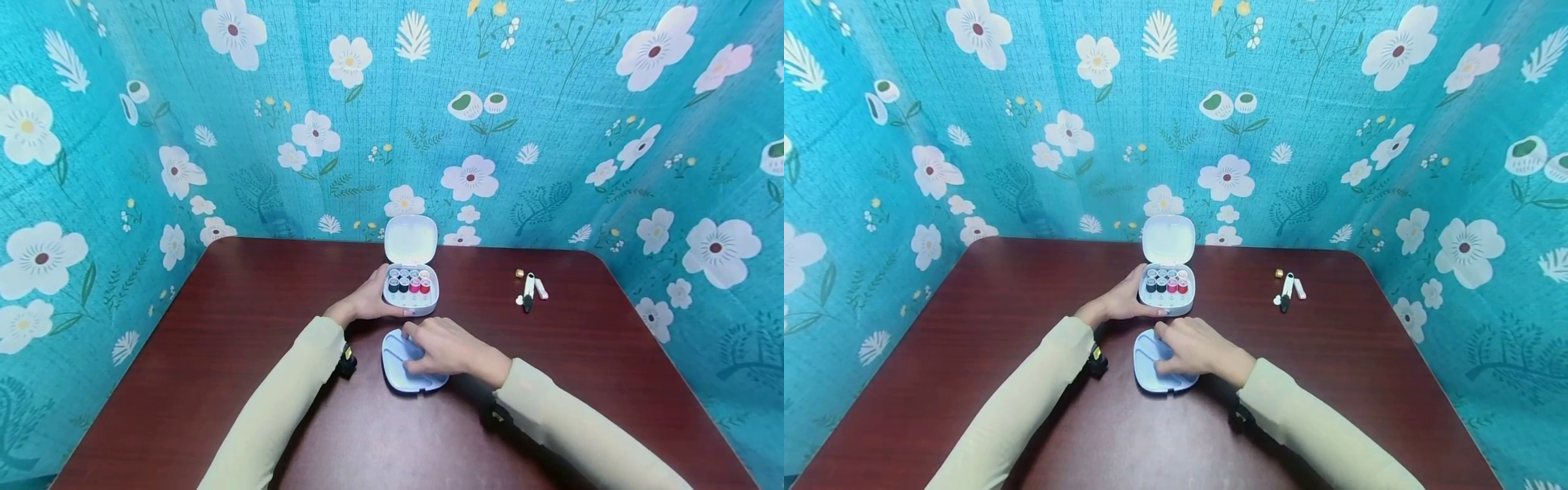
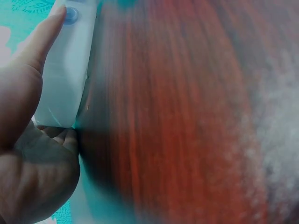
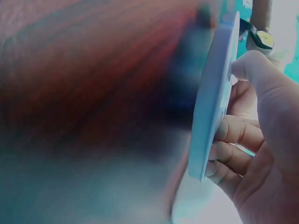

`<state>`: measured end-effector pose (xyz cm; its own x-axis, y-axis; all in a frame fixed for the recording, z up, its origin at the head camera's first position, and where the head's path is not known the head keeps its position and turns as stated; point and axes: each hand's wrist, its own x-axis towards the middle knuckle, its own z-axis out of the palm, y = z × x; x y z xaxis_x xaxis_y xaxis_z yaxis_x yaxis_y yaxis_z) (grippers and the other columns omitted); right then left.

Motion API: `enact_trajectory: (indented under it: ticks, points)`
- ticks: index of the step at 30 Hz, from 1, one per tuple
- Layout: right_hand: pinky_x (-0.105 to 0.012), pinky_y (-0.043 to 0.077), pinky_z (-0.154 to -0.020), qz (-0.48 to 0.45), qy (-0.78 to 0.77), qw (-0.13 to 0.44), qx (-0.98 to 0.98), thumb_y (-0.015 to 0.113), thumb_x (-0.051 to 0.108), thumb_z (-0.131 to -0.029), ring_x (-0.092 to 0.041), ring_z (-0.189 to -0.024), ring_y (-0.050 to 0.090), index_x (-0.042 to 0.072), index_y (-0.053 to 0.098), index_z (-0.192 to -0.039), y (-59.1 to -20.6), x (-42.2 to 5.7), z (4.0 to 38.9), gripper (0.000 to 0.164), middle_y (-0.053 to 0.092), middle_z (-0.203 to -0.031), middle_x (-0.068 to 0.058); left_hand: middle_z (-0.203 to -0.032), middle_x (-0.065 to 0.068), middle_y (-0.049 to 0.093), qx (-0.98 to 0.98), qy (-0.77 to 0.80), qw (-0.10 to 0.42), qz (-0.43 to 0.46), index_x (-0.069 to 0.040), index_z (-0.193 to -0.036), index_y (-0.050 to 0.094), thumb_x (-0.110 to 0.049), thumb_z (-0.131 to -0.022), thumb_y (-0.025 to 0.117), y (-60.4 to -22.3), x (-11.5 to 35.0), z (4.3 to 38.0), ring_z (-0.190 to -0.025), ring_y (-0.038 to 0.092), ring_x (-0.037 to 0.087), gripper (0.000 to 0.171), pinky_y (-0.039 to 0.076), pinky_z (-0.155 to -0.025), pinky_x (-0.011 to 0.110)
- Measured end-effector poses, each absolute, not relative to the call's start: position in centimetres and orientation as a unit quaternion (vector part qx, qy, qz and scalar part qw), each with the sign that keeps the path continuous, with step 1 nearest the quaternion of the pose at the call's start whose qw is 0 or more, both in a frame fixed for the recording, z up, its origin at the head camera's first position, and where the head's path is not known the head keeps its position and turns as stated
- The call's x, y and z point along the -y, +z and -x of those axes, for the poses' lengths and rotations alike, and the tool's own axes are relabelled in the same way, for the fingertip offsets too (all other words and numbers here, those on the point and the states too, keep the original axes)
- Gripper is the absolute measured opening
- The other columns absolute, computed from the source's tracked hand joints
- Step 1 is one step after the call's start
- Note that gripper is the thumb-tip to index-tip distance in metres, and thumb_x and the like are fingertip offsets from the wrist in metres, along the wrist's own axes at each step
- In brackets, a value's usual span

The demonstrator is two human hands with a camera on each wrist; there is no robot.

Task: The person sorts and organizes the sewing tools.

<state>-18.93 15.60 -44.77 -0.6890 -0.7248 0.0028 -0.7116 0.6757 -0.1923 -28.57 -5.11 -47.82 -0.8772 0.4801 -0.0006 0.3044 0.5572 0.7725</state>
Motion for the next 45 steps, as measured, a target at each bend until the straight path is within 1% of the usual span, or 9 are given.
enact_trajectory:
  ticks: [2,6,10,14,18,23,29,36,45]
  points:
    - [-0.024,0.029,-0.046,0.397,-0.09,0.025,-0.913,0.076,0.048,-0.083,-0.005,-0.05,0.04,0.013,0.067,-0.11,-44.5,-15.8,19.0,0.045,0.042,-0.058,0.012,-0.142,0.012,0.042,-0.875,0.417,0.103,-0.226,-0.007,-0.154,0.024,-0.042,-0.076,0.091,-47.7,5.2,28.6,-0.129,0.045,0.024,0.108,0.037,-0.113,0.042]
    - [-0.025,0.028,-0.046,0.405,-0.096,0.007,-0.909,0.077,0.046,-0.081,-0.005,-0.05,0.037,0.013,0.067,-0.108,-43.9,-16.1,19.1,0.044,0.04,-0.057,0.012,-0.142,0.011,0.042,-0.873,0.419,0.105,-0.226,-0.007,-0.153,0.025,-0.04,-0.076,0.091,-47.6,5.2,28.6,-0.128,0.045,0.024,0.107,0.037,-0.112,0.042]
    - [-0.025,0.026,-0.045,0.405,-0.102,0.005,-0.909,0.076,0.046,-0.083,-0.005,-0.048,0.035,0.013,0.068,-0.11,-43.4,-16.3,19.4,0.044,0.038,-0.055,0.012,-0.142,0.012,0.042,-0.875,0.413,0.104,-0.231,-0.006,-0.153,0.025,-0.039,-0.077,0.091,-47.7,5.3,28.6,-0.128,0.045,0.025,0.106,0.037,-0.112,0.042]
    - [-0.025,0.026,-0.044,0.401,-0.118,0.01,-0.908,0.076,0.047,-0.085,-0.004,-0.046,0.035,0.013,0.068,-0.112,-42.6,-16.6,19.8,0.044,0.038,-0.054,0.012,-0.143,0.016,0.041,-0.877,0.403,0.098,-0.243,-0.002,-0.153,0.025,-0.035,-0.08,0.089,-47.7,5.3,28.8,-0.13,0.044,0.027,0.103,0.037,-0.113,0.043]
    - [-0.024,0.027,-0.045,0.395,-0.128,-0.001,-0.91,0.076,0.046,-0.084,-0.002,-0.047,0.034,0.014,0.068,-0.111,-41.8,-16.9,20.5,0.042,0.038,-0.054,0.012,-0.149,0.021,0.037,-0.875,0.404,0.098,-0.249,0.001,-0.156,0.019,-0.027,-0.082,0.087,-47.6,5.4,29.0,-0.136,0.041,0.03,0.104,0.032,-0.117,0.043]
    - [-0.025,0.026,-0.046,0.388,-0.133,-0.02,-0.912,0.077,0.044,-0.082,-0.003,-0.049,0.034,0.013,0.069,-0.108,-40.9,-17.2,21.5,0.041,0.038,-0.055,0.012,-0.153,0.024,0.033,-0.873,0.406,0.1,-0.249,0.003,-0.158,0.015,-0.021,-0.082,0.086,-47.6,5.4,29.2,-0.14,0.036,0.031,0.107,0.027,-0.12,0.042]
    - [-0.025,0.03,-0.048,0.374,-0.134,-0.028,-0.917,0.077,0.044,-0.081,-0.005,-0.052,0.039,0.012,0.068,-0.108,-40.5,-17.3,22.3,0.043,0.042,-0.058,0.012,-0.15,0.023,0.035,-0.868,0.415,0.1,-0.253,0.003,-0.156,0.02,-0.02,-0.08,0.086,-47.7,5.3,29.1,-0.138,0.038,0.03,0.104,0.027,-0.119,0.041]
    - [-0.026,0.029,-0.048,0.368,-0.13,-0.039,-0.92,0.075,0.044,-0.082,-0.006,-0.052,0.039,0.011,0.067,-0.112,-39.9,-17.5,23.4,0.045,0.042,-0.057,0.011,-0.156,0.025,0.03,-0.87,0.417,0.111,-0.239,0.003,-0.158,0.015,-0.021,-0.08,0.087,-47.8,5.4,29.0,-0.144,0.032,0.032,0.109,0.025,-0.121,0.042]
    - [-0.028,0.03,-0.049,0.358,-0.133,-0.053,-0.923,0.076,0.044,-0.081,-0.008,-0.053,0.039,0.01,0.067,-0.11,-39.7,-17.6,25.0,0.045,0.041,-0.057,0.009,-0.156,0.025,0.031,-0.867,0.427,0.115,-0.231,0.003,-0.158,0.015,-0.02,-0.076,0.091,-47.8,5.4,29.0,-0.144,0.035,0.033,0.114,0.028,-0.119,0.042]
